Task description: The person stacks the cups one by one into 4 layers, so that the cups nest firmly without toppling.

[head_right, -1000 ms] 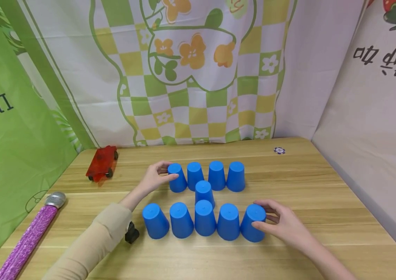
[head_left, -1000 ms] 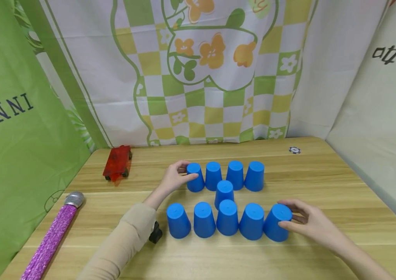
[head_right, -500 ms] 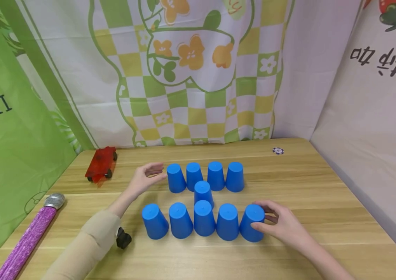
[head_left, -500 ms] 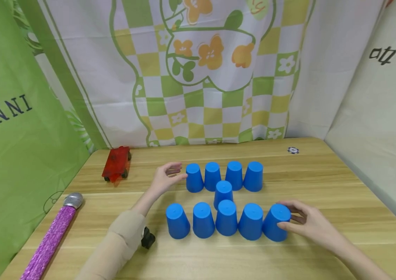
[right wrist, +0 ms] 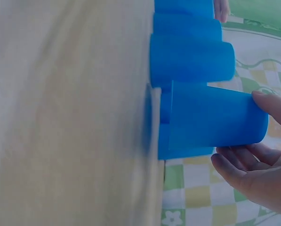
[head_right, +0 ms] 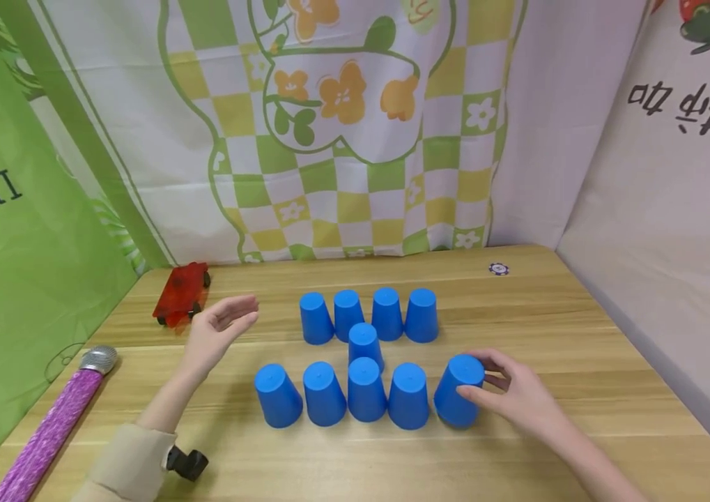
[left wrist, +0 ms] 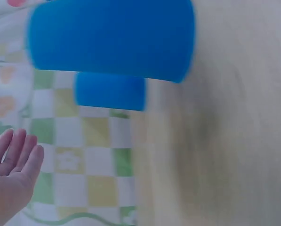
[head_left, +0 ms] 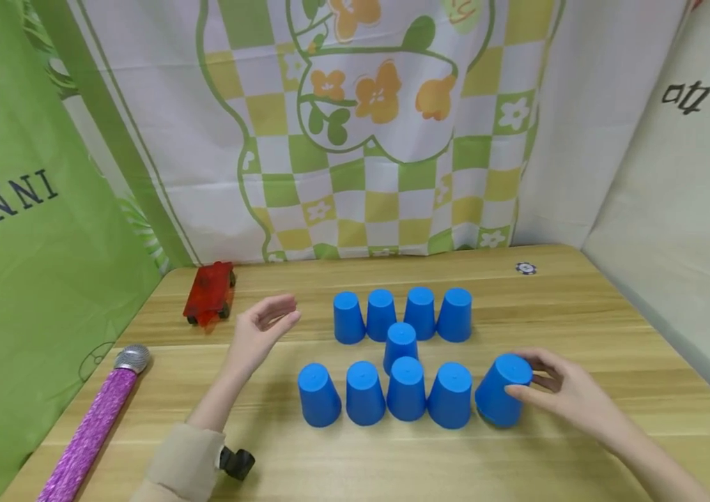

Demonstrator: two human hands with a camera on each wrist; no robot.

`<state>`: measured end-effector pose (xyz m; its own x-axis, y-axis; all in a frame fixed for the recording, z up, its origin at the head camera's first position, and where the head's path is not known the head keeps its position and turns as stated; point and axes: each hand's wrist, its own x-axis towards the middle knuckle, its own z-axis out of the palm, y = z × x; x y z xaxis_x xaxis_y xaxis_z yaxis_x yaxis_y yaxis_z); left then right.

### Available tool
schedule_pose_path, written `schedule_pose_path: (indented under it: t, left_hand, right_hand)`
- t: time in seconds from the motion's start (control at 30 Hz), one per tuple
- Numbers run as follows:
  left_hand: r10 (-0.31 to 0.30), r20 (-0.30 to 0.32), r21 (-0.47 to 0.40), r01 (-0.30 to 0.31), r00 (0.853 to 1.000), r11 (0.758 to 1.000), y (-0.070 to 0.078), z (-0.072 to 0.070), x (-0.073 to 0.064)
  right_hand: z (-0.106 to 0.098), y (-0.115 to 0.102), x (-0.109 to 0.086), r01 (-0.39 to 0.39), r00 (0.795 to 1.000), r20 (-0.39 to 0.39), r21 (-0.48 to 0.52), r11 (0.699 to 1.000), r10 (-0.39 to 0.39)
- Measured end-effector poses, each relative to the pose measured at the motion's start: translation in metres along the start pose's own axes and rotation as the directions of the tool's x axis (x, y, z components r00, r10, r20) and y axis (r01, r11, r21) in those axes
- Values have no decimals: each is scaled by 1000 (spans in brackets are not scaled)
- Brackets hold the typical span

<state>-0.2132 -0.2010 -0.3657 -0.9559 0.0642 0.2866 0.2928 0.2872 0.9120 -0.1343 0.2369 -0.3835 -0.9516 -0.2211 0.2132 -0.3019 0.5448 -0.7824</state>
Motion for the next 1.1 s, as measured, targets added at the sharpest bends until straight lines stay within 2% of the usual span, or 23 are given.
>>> schedule_pose_path:
  t: [0.13,0.27,0.53,0.7,0.87,1.0,1.1]
  left_hand:
    - [35,-45,21,-34,998,999,17,-10,-13]
    - [34,-77,26,-33,996,999,27,-13,-24]
    - [-61,-109,78,70,992,994,28,-5,-47]
    - [-87,-99,78,95,991,992,32,2,-57]
    - [-93,-84,66,99,992,993,35,6,-63]
    - [-120,-99,62,126,988,990,33,9,-65]
    - [-153,-75,67,158,985,985,29,13,-66]
  right_hand:
    - [-14,-5,4,-47,999,-10,-22,999,47]
    - [-26,-11,13,-34,999,-34,-20,999,34]
    - [-30,-30,39,21,994,-109,-2,1000,-21]
    - [-30,-47,58,16,987,-159,-10,1000,-18]
    - [-23,-59,79,18,982,-189,39,999,-10]
    - [-16,-64,96,13,976,-218,82,997,5]
    - [-11,-64,108,9,973,-228,97,995,13]
